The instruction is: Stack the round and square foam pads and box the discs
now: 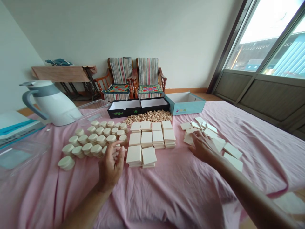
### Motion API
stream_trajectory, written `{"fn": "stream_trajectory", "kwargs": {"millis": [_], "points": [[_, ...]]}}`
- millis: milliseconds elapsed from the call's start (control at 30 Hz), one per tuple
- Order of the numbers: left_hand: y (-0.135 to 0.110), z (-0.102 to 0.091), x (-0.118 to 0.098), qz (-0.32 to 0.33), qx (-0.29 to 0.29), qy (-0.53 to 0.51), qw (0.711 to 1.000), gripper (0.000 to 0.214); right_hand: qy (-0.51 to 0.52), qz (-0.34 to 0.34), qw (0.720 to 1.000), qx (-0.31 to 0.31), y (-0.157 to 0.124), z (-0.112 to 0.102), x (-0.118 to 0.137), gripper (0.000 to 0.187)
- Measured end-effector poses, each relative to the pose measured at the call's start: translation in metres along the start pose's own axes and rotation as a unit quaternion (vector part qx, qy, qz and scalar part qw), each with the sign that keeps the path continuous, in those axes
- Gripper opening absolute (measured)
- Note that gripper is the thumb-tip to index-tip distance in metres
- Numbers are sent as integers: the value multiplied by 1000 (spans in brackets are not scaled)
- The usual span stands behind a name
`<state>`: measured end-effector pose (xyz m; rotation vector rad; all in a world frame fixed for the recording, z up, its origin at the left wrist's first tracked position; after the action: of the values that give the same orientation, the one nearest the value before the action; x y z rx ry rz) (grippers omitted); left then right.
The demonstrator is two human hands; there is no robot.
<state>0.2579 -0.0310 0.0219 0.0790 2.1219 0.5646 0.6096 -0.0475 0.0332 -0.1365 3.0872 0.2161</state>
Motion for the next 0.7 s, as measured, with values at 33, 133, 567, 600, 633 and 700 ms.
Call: {"fn": "stream_trajectory", "kwargs": {"millis": [33,133,567,600,633,700], "points": [[0,0,0,-2,0,1,1000,34,-1,5,1000,-5,0,1,0,30],[0,0,1,-1,1,0,1000,35,-16,4,1000,-18,2,6,-1,29],[-2,0,4,-2,9,-8,1000,35,215,-178,953,-114,-33,-28,86,31],[-2,0,4,-1,10,-8,1000,35,219,-197,950,-101,-34,-25,95,31],[-2,0,4,0,11,-8,1000,34,221,-208,948,-94,-34,-21,102,32],[-2,0,4,2,12,-9,1000,33,225,-214,946,-96,-32,-12,109,33]]}}
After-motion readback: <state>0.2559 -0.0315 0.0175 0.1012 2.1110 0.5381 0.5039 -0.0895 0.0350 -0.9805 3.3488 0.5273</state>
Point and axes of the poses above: each hand's wrist, its own y-axis towards the middle knuckle, its own z-axis out of the palm, x = y × z, the point moved 3 cm from there along y, towards the middle knuckle, and after that the axes turned 9 degrees about -z, right-handed, at the moved point
